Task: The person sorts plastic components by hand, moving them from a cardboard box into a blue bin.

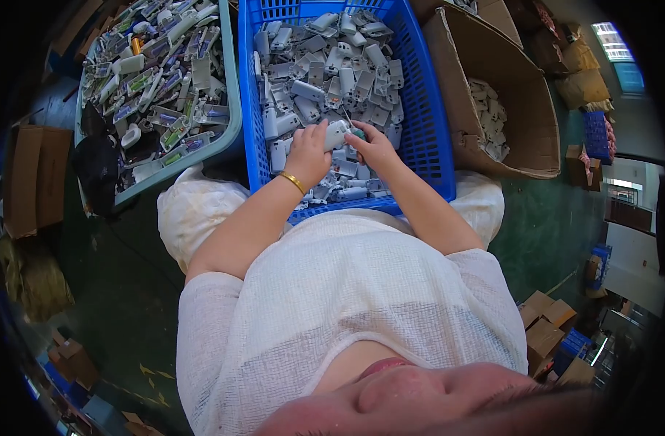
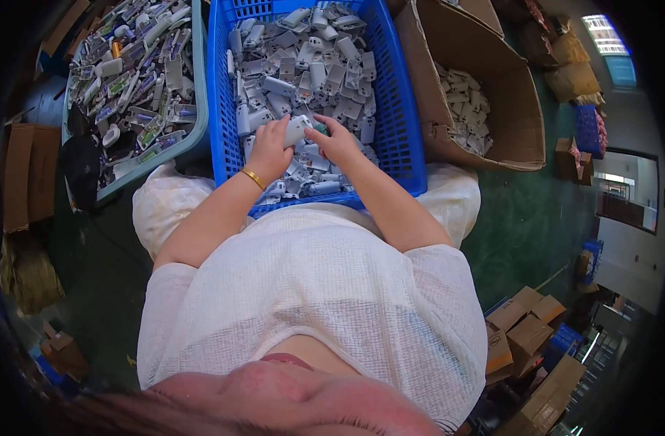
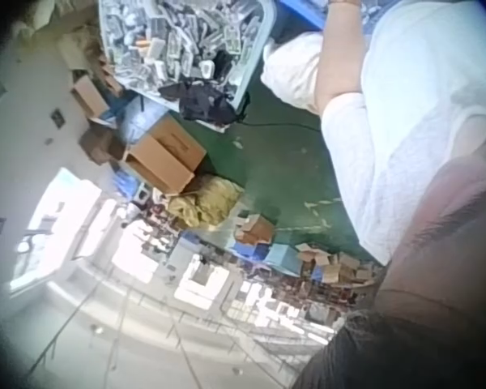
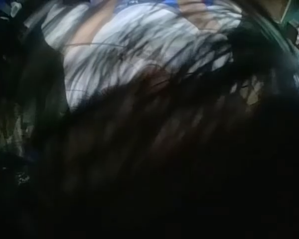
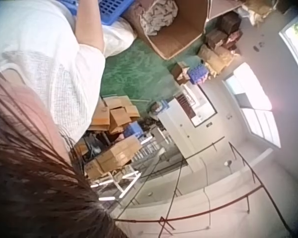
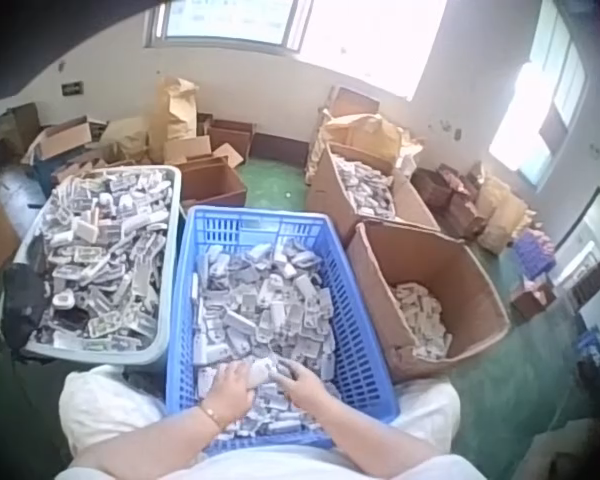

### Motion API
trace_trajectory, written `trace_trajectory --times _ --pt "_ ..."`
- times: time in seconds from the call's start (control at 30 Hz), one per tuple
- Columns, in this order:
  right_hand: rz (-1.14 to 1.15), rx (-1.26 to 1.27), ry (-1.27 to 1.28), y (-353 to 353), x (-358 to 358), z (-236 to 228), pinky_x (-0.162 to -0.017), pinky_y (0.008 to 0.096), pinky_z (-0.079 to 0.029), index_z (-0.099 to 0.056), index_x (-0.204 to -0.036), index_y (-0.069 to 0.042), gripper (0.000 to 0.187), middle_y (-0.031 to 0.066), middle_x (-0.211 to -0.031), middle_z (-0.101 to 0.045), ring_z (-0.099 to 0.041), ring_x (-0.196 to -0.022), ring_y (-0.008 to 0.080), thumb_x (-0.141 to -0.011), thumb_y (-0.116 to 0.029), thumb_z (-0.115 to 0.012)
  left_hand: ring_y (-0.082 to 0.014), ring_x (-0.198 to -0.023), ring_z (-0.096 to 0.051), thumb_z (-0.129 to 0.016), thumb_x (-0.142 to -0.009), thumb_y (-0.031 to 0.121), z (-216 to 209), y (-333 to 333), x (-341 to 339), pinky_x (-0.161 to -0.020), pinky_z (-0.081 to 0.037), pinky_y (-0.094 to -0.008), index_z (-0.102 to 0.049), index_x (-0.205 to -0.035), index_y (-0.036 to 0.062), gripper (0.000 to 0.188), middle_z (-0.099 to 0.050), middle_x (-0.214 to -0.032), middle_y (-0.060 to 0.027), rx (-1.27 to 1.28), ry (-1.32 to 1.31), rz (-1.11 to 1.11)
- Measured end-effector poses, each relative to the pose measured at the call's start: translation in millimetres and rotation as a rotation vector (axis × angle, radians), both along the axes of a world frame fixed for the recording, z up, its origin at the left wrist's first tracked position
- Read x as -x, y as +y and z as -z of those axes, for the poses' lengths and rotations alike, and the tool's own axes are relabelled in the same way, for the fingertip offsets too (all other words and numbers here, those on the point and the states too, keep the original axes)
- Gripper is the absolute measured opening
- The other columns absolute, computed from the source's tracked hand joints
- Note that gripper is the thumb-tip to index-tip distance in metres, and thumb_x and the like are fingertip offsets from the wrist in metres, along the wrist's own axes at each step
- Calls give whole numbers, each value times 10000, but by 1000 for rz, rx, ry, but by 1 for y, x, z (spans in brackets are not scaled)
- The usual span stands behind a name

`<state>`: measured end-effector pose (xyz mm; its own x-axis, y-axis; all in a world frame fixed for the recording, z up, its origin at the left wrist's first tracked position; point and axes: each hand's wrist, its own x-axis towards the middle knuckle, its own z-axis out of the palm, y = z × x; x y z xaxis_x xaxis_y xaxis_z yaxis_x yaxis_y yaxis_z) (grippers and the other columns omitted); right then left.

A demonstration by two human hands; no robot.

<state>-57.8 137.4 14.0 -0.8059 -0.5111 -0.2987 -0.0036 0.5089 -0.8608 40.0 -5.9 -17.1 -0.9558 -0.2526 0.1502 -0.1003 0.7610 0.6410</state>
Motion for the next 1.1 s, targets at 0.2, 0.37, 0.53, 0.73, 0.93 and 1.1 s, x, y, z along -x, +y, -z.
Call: trace_trajectory --times 0.2,0.37,0.53,0.73,0.93,1.1 --pt "274 302 -419 8 11 -24 -434 226 -369 -533 -1060 -27 365 12 -689 -527 -464 -503 76 -730 -80 -682 -331 -1060 -420 -650 -716 201 -6 6 2 -932 -346 -383 -378 -1242 13 621 -459 -1139 -173 -154 126 109" --pt "566 683 208 62 86 -107 -456 197 -384 -548 -999 -7 270 28 -745 -557 -474 -515 72 -750 -33 -649 -259 -963 -520 -615 -773 232 1 -6 10 -837 -427 -347 -404 -1225 2 550 -482 -1119 -167 -560 69 -185" --pt "848 511 850 107 134 -169 -500 194 -425 -436 -1210 -44 474 94 -1029 -546 -486 -569 84 -761 -2 -581 -185 -753 -559 -526 -836 241 3 -11 20 -681 -469 -301 -495 -1118 13 365 -565 -897 -89 -995 -44 -538" --pt "-18 124 348 41 92 -64 -760 251 -444 -581 -968 -25 231 64 -926 -622 -570 -864 126 -736 -28 -586 -142 -926 -512 -457 -871 232 -11 -17 14 -721 -443 -276 -504 -1081 33 293 -547 -1022 -67 -1262 -137 -669" --pt "-1256 -558 98 9 25 116 -741 386 -452 -586 -1034 -102 416 129 -926 -611 -583 -858 294 -642 -196 -688 -136 -914 -518 -450 -893 251 -12 -16 16 -721 -439 -275 -521 -1021 36 260 -555 -1011 -53 -1282 -49 -715" --pt "-1297 -753 175 -10 -16 136 -738 390 -471 -607 -997 -125 354 113 -924 -621 -595 -861 294 -657 -211 -657 -130 -895 -519 -460 -885 248 -6 -18 15 -721 -434 -269 -526 -1003 42 246 -556 -994 -47 -1301 -52 -748"
